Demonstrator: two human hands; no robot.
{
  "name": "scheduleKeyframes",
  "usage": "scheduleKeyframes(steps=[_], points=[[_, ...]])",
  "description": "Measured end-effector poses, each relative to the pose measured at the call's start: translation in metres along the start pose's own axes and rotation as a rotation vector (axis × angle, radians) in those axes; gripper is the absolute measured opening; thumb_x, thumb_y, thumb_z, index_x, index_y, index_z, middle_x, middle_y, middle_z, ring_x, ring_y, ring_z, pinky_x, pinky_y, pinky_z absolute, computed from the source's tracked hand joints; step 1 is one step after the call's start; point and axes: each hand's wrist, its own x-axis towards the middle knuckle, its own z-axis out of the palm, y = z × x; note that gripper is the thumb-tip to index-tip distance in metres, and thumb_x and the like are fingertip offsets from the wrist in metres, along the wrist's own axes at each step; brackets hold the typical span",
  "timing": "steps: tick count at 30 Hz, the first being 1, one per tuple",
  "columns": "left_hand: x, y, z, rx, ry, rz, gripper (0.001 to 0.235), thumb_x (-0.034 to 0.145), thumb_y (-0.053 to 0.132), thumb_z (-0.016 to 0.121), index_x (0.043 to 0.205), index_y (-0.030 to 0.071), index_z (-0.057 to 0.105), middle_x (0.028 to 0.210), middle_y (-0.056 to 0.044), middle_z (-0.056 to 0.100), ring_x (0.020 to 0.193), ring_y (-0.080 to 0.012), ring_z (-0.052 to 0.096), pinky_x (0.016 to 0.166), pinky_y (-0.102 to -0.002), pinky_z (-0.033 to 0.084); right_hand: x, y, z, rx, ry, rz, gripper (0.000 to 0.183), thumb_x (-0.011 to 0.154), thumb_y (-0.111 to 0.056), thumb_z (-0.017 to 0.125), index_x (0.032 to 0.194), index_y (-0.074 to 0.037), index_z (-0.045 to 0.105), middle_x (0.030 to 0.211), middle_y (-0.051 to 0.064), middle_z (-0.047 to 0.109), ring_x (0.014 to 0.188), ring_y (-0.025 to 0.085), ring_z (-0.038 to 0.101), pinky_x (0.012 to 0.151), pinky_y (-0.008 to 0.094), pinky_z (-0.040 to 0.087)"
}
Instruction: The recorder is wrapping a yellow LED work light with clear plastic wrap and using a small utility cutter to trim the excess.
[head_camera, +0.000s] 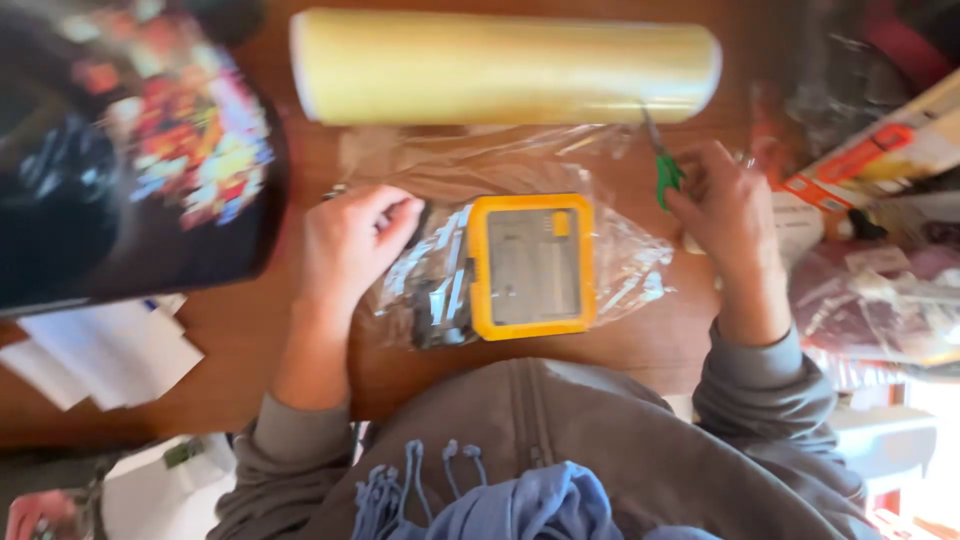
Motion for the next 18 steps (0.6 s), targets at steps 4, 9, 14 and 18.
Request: scheduleKeyframes(steps=[4,9,14,18], points=[[0.012,0.005,0.008,0.029,0.019,0.032,0.018,0.095,0.026,0.076,0.103,0.009,0.075,0.088,-0.008,0.074,0.075,-0.0227,0.073,0.064,-0.034,0.055,-0.030,0.080,0.020,-0.112,0.054,0.153,0.033,0.082,-0.009,0.082,0.111,-0.004,0.065,0.081,0.013,0.068,0.073,0.030,0.068,0.064,0.041,0.052],[0.035,0.011,0.016,0.268,-0.121,0.080,0.023,0.093,0.026,0.079,0.110,0.011,0.078,0.099,-0.010,0.076,0.084,-0.0321,0.071,0.073,-0.042,0.055,-0.029,0.097,0.024,-0.127,-0.052,0.122,0.030,0.077,-0.007,0.081,0.104,-0.005,0.068,0.082,0.014,0.070,0.079,0.033,0.068,0.070,0.045,0.053],[0.053,-0.002,0.037,0.284,-0.258,0.106,0.021,0.089,0.023,0.079,0.107,0.012,0.078,0.100,-0.010,0.076,0.088,-0.0328,0.072,0.079,-0.043,0.055,0.006,0.013,0.002,-0.023,-0.058,-0.001,0.027,0.086,-0.014,0.080,0.110,-0.005,0.070,0.092,0.014,0.073,0.083,0.033,0.070,0.073,0.043,0.055],[0.062,-0.001,0.048,0.313,-0.360,0.095,0.025,0.084,0.022,0.080,0.106,0.012,0.078,0.099,-0.011,0.075,0.091,-0.0334,0.071,0.081,-0.044,0.055,0.039,-0.021,0.026,0.225,-0.167,-0.087,0.035,0.088,-0.021,0.080,0.116,-0.004,0.068,0.100,0.014,0.074,0.090,0.029,0.074,0.076,0.039,0.059]])
